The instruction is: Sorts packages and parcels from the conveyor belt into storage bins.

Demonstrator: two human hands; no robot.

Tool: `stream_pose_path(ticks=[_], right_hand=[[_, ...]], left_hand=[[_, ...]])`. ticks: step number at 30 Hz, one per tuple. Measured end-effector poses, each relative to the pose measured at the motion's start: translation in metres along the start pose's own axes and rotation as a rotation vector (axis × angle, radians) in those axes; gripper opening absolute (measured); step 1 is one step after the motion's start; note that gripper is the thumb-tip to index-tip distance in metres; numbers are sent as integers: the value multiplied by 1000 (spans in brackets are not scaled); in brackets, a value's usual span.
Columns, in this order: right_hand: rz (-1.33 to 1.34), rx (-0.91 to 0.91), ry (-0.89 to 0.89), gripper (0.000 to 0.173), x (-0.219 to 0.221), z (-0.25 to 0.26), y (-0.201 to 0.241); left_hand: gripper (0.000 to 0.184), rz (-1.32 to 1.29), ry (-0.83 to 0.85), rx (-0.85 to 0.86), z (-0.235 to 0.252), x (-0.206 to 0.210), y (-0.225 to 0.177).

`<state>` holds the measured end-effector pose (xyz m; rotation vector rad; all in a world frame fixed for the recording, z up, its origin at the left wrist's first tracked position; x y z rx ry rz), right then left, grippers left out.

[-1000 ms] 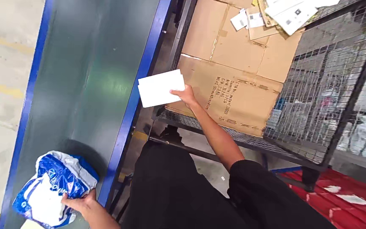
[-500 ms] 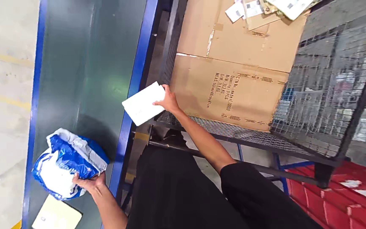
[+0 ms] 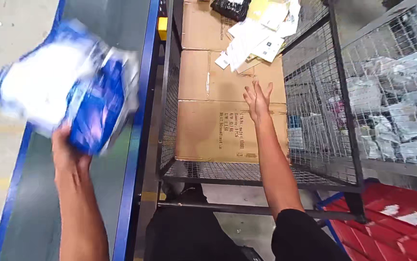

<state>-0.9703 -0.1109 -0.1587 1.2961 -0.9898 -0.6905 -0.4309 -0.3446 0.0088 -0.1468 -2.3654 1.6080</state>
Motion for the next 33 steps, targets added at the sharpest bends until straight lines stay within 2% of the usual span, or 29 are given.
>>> stream_pose_path(ticks=[3,5,6,7,9,10,11,12,13,14,15,17,19,21,23,25,27,30,32,33], right_hand=[[-86,-27,58,92,-9,-46,-1],[-201,2,131,98,-18,-96,-22],[-255,35,172,99,-19,-124,-36],[-305,68,215,96,-16,-153,-52],[-366,174,319,84,-10,-218,-84],[-380,217,344,77,-6,-249,-95],[-393,231,372,71,1,-277,-102],[-402,227,415,69,9,-300,-106],[-395,213,465,68,18,-317,-110],[-371,203,530,67,28,-331,-114],[-356,186,616,66,40,-339,-113],[-367,122,789,64,78,-339,-106],[-398,48,980,64,133,-336,-92],[-395,-41,1263,69,217,-349,-84],[-421,-156,1561,74,309,-384,-85],[-530,-272,1757,81,396,-431,-90],[-693,-351,1847,88,461,-479,-101],[-953,-486,1810,107,530,-544,-120],[-1133,-595,1724,121,554,-570,-133],[-1189,-641,1667,127,561,-574,-138]], left_hand=[[53,225,380,18,115,167,-61],[66,591,505,132,150,259,-68],[69,827,541,244,143,294,-59],[64,1036,563,349,122,320,-42],[43,1254,665,490,54,337,17],[38,1262,772,475,22,334,52],[38,1217,860,419,-6,319,82],[38,1144,871,363,-25,291,109],[38,1072,798,306,-35,250,132],[38,1018,633,246,-39,193,147],[40,971,393,184,-44,124,154],[40,936,-177,82,-67,-33,143],[46,952,-711,-73,-118,-194,137],[61,860,-1121,-270,-195,-339,153],[69,625,-1412,-452,-282,-434,182],[70,394,-1574,-578,-358,-473,205],[72,417,-1626,-625,-430,-480,226],[90,469,-1846,-649,-548,-480,256],[106,338,-1972,-808,-623,-483,277],[116,251,-1965,-916,-653,-485,289]])
Point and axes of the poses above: each hand's wrist, its own z-axis towards the middle knuckle, its own x-axis out of the palm, y = z × x, the point moved 5 cm from there along z, towards the middle knuckle, and after that the axes turned 15 degrees about -x, right-handed, at the moved point
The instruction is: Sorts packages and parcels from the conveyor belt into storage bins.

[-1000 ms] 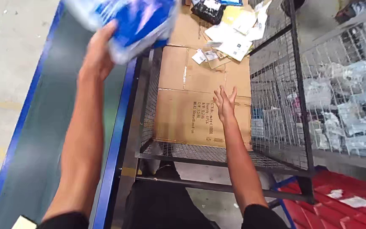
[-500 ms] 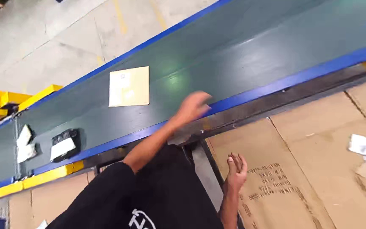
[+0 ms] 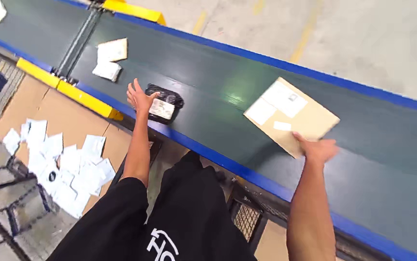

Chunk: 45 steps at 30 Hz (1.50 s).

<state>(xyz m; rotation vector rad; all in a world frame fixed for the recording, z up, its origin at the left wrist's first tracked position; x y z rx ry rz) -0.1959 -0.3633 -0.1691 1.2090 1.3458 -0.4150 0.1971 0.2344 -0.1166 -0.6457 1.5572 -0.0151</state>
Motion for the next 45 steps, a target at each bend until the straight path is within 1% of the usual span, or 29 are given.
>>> stream_pose_path(ticks=[1,3,5,7,9,10,11,13,14,16,18,20,22,23,24,26,27,29,30,32,33,35,37,39,40,41,42,43,45], right_hand=[[-31,27,-28,129,0,7,-1],[-52,75,-49,132,-6,22,-13],[-61,123,-33,133,-14,31,-33],[-77,163,-25,126,-19,31,-55],[-39,154,-42,115,-21,26,-68],[51,129,-83,108,-18,23,-70],[193,103,-140,99,-12,16,-70],[493,15,-242,87,7,6,-54],[606,-44,-279,86,17,2,-39],[760,-119,-330,90,37,-3,-6],[870,-143,-331,85,54,-9,28],[963,-178,-269,79,69,-10,63],[987,-236,-159,77,77,-13,101],[975,-278,-99,75,78,-15,122],[966,-329,-33,74,78,-16,145],[979,-430,100,77,81,-16,195],[990,-474,167,78,84,-15,222],[1020,-538,303,71,96,-11,278],[1015,-560,370,63,105,-7,304],[948,-552,494,47,132,0,350],[902,-523,538,44,148,4,366],[744,-500,552,48,175,6,388],[469,-574,416,52,182,11,398],[258,-567,251,56,182,13,398],[207,-511,226,64,184,12,399],[191,-444,236,74,186,8,398],[183,-397,241,85,189,3,397],[179,-366,239,94,189,0,396],[187,-314,220,104,189,-8,389]], left_hand=[[123,47,60,-78,17,-3,20],[129,111,252,-124,27,9,45],[129,138,440,-131,5,40,51],[122,105,516,-177,-23,60,44],[121,83,595,-200,-42,71,35],[118,75,644,-194,-52,74,31],[111,46,695,-175,-63,79,28],[88,-75,779,-108,-76,89,20],[76,-138,807,-66,-79,89,15],[65,-170,812,55,-76,68,2],[66,-175,754,171,-54,27,-10],[70,-194,677,218,-9,-16,-15],[72,-123,623,305,44,-39,-16],[73,-58,621,377,69,-36,-14],[74,18,625,451,90,-24,-11],[80,155,692,565,109,12,-6],[86,183,762,594,107,30,-6],[97,267,885,651,86,57,-13],[100,333,907,675,71,64,-20],[106,424,895,712,40,68,-34],[109,443,893,721,22,67,-38],[111,419,864,754,-10,64,-32],[112,350,843,747,-37,60,-27],[111,202,802,711,-59,59,-21],[118,154,781,678,-66,55,-17],[129,139,775,644,-72,52,-13],[136,162,788,608,-76,50,-9],[134,183,813,592,-78,52,-8],[115,217,867,618,-81,58,-12]])
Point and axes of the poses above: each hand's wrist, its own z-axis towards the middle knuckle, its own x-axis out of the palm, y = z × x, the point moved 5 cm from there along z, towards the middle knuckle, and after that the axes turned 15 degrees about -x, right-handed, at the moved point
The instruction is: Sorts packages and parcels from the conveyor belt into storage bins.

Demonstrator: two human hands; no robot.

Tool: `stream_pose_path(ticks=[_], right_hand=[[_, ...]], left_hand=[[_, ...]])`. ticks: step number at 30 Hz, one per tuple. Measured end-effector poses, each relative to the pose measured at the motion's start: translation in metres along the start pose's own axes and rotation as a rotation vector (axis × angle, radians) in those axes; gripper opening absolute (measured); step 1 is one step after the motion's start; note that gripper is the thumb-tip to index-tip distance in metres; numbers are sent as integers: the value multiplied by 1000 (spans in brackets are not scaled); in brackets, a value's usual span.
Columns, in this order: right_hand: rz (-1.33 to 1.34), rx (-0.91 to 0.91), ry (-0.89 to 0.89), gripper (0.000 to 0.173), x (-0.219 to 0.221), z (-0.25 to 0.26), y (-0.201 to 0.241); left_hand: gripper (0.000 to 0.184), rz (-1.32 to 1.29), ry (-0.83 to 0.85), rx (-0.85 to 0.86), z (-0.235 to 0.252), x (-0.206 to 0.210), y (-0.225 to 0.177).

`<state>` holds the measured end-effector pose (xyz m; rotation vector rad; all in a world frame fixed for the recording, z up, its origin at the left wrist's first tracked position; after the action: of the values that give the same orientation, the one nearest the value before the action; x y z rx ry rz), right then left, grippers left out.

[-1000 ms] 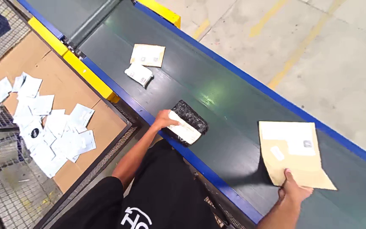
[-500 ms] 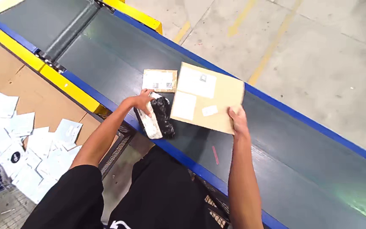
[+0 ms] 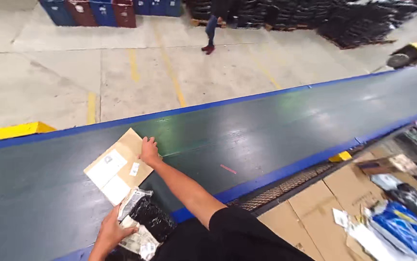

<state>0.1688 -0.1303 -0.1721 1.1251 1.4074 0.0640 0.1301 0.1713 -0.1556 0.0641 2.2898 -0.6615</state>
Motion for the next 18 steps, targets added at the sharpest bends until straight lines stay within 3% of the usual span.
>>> stream_pose_path(ticks=[2,4,7,10,13,18], right_hand=[[9,46,10,114,-5,-9,-10],[3,65,31,113,-13,-19,-22],[189,174,34,96,-29,-47,-54],[371,206,3,63,-28,-83,-72],[377,211,-23,44,-27,-108,-81],[431,226,-43,56,-41,-128,-78]], left_hand=[[104,24,51,17,6,5,-6],[101,15,71,36,7,11,-14],[102,-7,92,87,6,19,-33],[110,-95,207,127,8,32,-52],[114,-123,320,173,12,52,-78],[122,-186,401,223,17,76,-100]])
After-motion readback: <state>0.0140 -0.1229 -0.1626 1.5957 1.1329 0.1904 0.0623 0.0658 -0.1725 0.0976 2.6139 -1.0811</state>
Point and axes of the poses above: each hand's wrist, its own z-axis towards the middle knuckle, its own x-axis out of the palm, y = z × x, the point moved 5 cm from there along z, towards the middle knuckle, and after that the axes turned 15 degrees about -x, right-handed, at the moved point
